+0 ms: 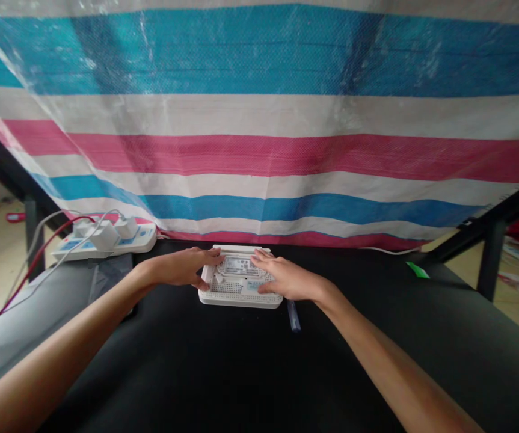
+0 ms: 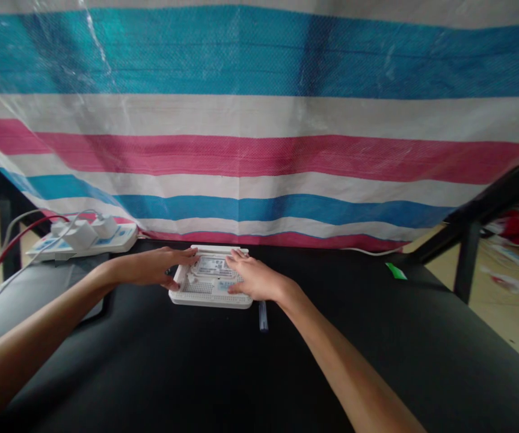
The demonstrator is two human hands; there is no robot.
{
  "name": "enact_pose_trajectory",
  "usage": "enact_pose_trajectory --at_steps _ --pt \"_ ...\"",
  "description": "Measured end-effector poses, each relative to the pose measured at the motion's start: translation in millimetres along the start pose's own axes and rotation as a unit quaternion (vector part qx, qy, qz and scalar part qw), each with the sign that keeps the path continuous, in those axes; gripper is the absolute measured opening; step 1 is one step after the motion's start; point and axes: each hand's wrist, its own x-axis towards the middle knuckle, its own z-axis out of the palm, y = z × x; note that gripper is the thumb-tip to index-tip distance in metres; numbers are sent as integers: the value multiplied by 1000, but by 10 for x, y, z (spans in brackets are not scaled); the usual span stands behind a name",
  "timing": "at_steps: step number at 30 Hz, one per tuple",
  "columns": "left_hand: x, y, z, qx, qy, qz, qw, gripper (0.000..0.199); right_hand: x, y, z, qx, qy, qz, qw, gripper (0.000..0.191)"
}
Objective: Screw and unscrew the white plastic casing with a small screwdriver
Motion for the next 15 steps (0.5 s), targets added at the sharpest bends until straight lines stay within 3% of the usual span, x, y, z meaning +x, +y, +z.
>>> enact_pose_trajectory --at_steps 8,15 --pt "3 144 -67 -1 -13 -34 999 65 -17 -56 62 -14 35 2 999 73" --pt "-40 23 -108 -59 -13 13 998 62 -47 -26 -57 -1 73 -24 997 63"
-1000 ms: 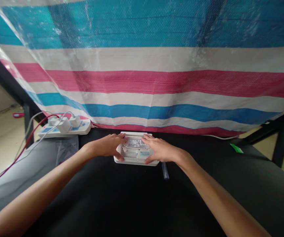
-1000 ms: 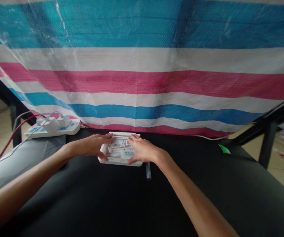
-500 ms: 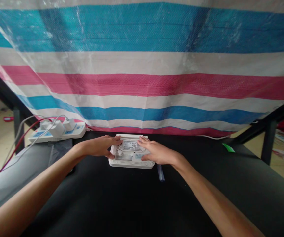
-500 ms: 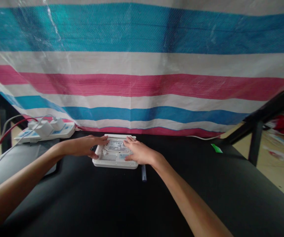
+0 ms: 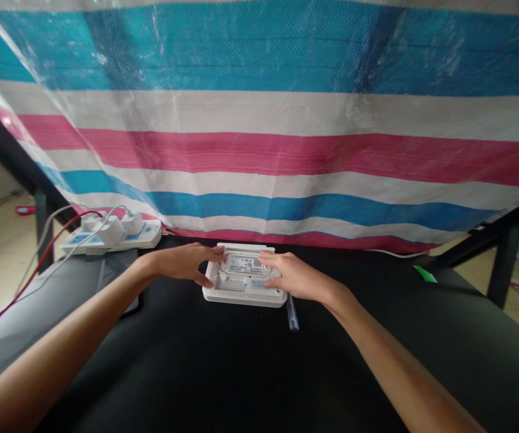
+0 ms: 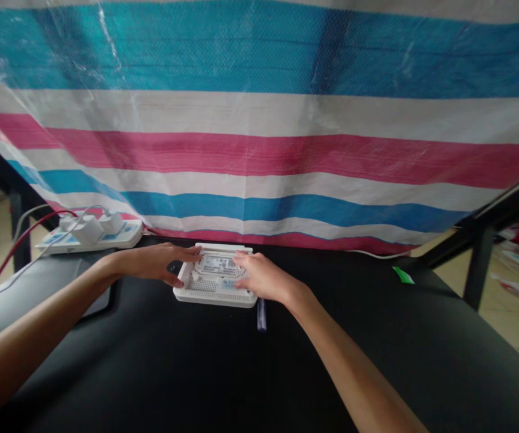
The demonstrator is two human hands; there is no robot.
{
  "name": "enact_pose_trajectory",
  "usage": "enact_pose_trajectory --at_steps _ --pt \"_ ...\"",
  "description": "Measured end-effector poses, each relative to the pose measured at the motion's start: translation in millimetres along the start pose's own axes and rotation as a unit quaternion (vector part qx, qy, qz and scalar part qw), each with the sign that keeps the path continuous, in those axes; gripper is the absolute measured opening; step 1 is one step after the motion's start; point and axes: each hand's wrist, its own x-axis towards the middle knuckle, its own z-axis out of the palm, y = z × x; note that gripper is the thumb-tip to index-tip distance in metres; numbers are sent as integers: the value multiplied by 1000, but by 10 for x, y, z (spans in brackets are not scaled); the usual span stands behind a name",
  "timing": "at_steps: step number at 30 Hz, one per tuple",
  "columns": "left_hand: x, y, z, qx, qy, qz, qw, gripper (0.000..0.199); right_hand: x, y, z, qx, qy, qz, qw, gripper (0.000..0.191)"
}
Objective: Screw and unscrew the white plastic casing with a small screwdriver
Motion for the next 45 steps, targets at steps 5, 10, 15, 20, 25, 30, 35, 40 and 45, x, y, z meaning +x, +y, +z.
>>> enact_pose_trajectory --at_steps 5,10,15,20,25,30,35,40,45 --pt "22 -5 32 1 62 -36 997 51 -77 56 -74 -35 46 29 998 40" --pt "150 129 208 21 153 9 988 45 -81 -37 -102 -101 12 75 992 29" --pt "263 257 492 50 140 87 985 73 -59 -66 -70 -98 2 66 993 23" --pt "323 307 685 98 128 47 986 77 -64 144 -6 35 95 45 994 33" --pt "313 276 655 108 116 56 986 75 -149 272 -235 26 228 95 969 18" --pt "290 287 580 105 110 63 986 74 -238 296 -328 -19 93 177 980 23" --pt "280 332 574 110 137 57 983 73 -229 265 -189 -12 -11 204 979 25" --pt "298 378 633 121 180 54 975 67 -189 104 -58 40 -108 253 961 38" --pt "311 419 661 124 200 51 971 64 -125 72 71 86 -135 290 944 34"
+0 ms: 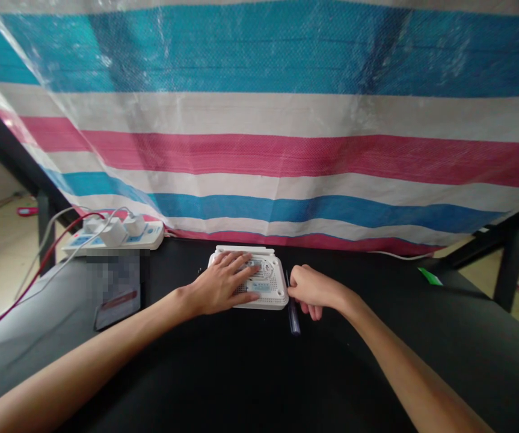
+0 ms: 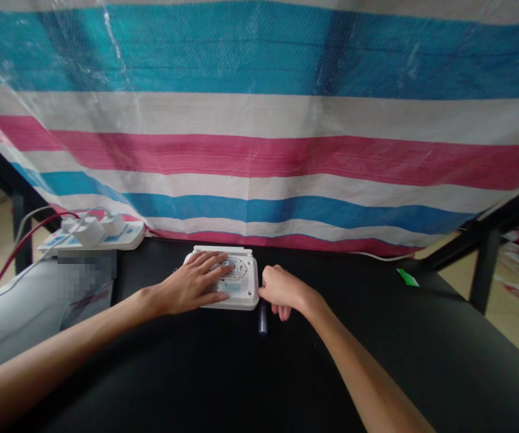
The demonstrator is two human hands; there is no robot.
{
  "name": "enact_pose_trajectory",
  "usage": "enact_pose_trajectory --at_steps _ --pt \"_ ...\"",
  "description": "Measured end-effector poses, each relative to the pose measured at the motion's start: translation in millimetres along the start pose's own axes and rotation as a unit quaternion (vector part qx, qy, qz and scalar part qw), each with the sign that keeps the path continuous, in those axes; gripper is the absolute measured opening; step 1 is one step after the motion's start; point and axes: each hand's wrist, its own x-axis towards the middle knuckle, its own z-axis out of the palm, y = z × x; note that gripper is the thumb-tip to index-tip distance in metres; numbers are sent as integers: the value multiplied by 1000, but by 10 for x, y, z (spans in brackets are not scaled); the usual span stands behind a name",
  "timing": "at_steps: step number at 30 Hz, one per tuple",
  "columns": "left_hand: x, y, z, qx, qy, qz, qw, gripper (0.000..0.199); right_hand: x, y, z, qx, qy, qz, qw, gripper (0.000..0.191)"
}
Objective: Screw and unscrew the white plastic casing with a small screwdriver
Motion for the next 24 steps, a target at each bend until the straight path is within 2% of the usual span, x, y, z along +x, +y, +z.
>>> enact_pose_trajectory --at_steps 7,15,24 --pt "-4 -13 11 -20 0 -10 1000 66 70 111 -18 154 -29 -12 987 28" --pt "-6 -22 39 -31 5 -17 999 65 168 189 -27 201 -29 -19 979 20" --pt "0 -19 19 -34 -5 -21 999 66 137 209 -126 245 21 -29 969 23"
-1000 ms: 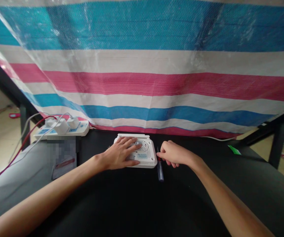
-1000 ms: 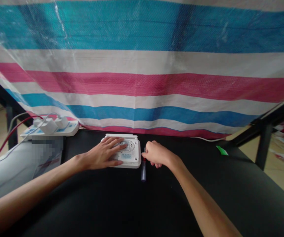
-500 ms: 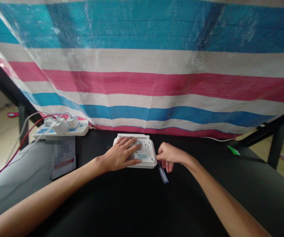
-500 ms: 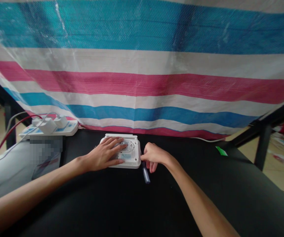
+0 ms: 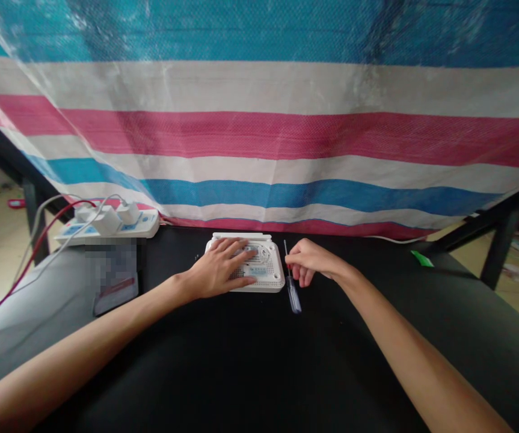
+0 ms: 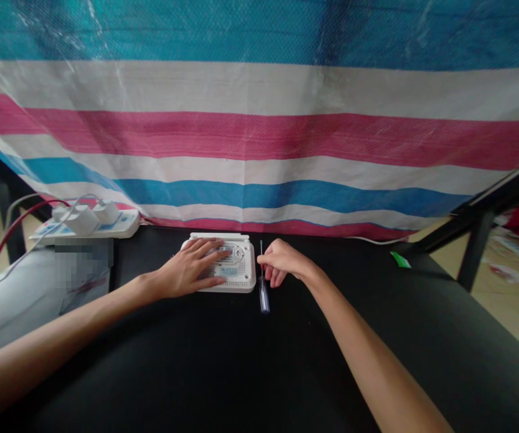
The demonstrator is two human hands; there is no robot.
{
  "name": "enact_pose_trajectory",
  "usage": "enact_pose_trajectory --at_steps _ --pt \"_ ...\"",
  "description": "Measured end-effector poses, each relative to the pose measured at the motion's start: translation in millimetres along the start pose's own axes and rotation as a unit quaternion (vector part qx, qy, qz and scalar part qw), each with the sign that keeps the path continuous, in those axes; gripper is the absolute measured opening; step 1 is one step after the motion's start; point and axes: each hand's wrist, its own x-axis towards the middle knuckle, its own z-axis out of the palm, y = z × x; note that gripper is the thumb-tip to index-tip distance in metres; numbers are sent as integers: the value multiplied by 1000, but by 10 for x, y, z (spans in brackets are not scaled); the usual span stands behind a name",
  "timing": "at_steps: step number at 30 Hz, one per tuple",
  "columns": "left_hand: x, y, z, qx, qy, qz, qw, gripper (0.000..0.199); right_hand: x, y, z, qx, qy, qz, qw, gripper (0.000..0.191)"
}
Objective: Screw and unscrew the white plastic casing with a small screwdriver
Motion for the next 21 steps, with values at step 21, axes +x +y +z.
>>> enact_pose_trajectory --at_steps 21 --pt "22 99 -64 -91 77 11 993 49 -318 -280 68 91 90 -212 969 20"
